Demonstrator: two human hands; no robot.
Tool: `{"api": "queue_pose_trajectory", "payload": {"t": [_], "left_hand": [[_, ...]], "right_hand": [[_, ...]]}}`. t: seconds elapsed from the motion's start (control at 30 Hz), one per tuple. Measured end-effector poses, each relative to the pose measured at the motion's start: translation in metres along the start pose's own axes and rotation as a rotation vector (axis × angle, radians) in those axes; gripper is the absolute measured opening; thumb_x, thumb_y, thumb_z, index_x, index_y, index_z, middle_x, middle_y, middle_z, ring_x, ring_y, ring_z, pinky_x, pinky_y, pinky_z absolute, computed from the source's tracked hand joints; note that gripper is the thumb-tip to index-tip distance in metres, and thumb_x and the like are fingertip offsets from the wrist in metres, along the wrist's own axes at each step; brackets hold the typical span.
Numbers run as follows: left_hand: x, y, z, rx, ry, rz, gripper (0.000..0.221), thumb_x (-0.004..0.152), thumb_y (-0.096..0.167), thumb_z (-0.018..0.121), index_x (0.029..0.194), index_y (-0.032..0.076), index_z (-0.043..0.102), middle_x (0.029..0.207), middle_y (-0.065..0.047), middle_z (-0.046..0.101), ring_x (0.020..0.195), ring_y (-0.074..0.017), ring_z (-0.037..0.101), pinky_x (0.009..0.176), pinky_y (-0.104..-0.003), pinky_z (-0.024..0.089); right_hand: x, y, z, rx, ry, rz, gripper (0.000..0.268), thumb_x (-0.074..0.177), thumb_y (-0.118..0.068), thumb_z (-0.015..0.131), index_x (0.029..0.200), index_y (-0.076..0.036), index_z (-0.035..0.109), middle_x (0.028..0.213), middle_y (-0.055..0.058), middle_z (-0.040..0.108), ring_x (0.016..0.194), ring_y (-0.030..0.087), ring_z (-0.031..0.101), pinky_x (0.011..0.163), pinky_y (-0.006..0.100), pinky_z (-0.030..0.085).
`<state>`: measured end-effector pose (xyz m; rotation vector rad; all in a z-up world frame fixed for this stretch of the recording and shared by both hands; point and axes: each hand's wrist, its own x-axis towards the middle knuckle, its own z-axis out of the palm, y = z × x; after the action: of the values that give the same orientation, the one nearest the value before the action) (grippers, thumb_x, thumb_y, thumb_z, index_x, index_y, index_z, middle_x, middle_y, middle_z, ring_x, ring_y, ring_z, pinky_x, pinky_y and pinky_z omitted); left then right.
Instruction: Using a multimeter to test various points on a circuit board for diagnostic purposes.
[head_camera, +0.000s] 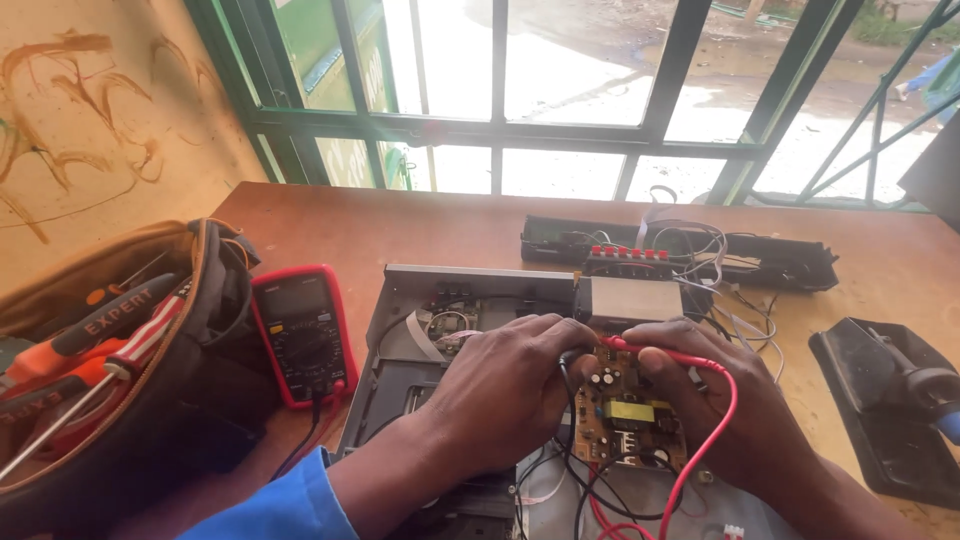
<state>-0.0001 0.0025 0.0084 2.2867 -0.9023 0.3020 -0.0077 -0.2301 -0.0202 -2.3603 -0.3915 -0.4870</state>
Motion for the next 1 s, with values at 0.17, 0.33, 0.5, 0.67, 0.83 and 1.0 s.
{"api": "queue_pose_trajectory", "payload": {"t": [0.17,0.33,0.5,0.67,0.83,1.0], "left_hand": [[0.002,0.001,0.000,-0.016,-0.019,0.016,0.030,0.102,0.028,0.047,0.117,0.010,0.067,0.105,-0.012,0.074,0.091,-0.0379,0.069,0.069,-0.052,0.050],[0.002,0.001,0.001,-0.010,-0.039,-0.004,0.032,0.103,0.029,0.046,0.118,0.010,0.066,0.111,-0.011,0.075,0.097,-0.0374,0.068,0.072,-0.052,0.050],[0.000,-0.002,0.003,0.009,-0.068,0.010,0.032,0.103,0.029,0.046,0.121,0.009,0.065,0.116,-0.011,0.074,0.103,-0.0365,0.068,0.073,-0.052,0.051],[0.001,-0.002,0.005,0.015,-0.074,0.004,0.031,0.103,0.029,0.046,0.121,0.011,0.065,0.115,-0.010,0.074,0.101,-0.0359,0.069,0.073,-0.051,0.051],[0.000,-0.004,0.008,0.027,-0.084,-0.025,0.034,0.104,0.034,0.045,0.122,0.014,0.065,0.116,-0.008,0.073,0.101,-0.0358,0.068,0.071,-0.053,0.050],[0.003,-0.006,0.010,0.038,-0.073,-0.004,0.032,0.103,0.033,0.046,0.121,0.014,0.065,0.114,-0.007,0.074,0.099,-0.0357,0.068,0.070,-0.053,0.050]], "right_hand": [[0.000,0.004,-0.001,0.023,0.007,-0.068,0.029,0.095,-0.032,0.057,0.107,-0.019,0.080,0.103,-0.004,0.084,0.090,0.016,0.079,0.077,0.032,0.057],[0.000,0.005,-0.001,0.011,-0.033,-0.067,0.031,0.097,-0.035,0.053,0.109,-0.021,0.078,0.102,-0.004,0.083,0.086,0.017,0.079,0.077,0.033,0.056],[-0.001,0.001,-0.001,0.044,-0.015,-0.121,0.028,0.097,-0.031,0.056,0.108,-0.017,0.077,0.102,-0.001,0.082,0.086,0.017,0.078,0.077,0.032,0.056],[-0.001,0.000,-0.001,0.013,-0.023,-0.087,0.028,0.097,-0.033,0.055,0.109,-0.019,0.077,0.105,-0.003,0.082,0.089,0.018,0.077,0.078,0.034,0.055],[-0.001,-0.003,0.000,0.004,-0.024,-0.087,0.027,0.099,-0.032,0.053,0.107,-0.020,0.076,0.102,-0.005,0.082,0.085,0.018,0.075,0.077,0.034,0.053],[0.000,0.001,0.001,0.014,-0.013,-0.102,0.026,0.099,-0.029,0.054,0.108,-0.017,0.075,0.103,-0.002,0.081,0.088,0.019,0.075,0.079,0.034,0.053]]}}
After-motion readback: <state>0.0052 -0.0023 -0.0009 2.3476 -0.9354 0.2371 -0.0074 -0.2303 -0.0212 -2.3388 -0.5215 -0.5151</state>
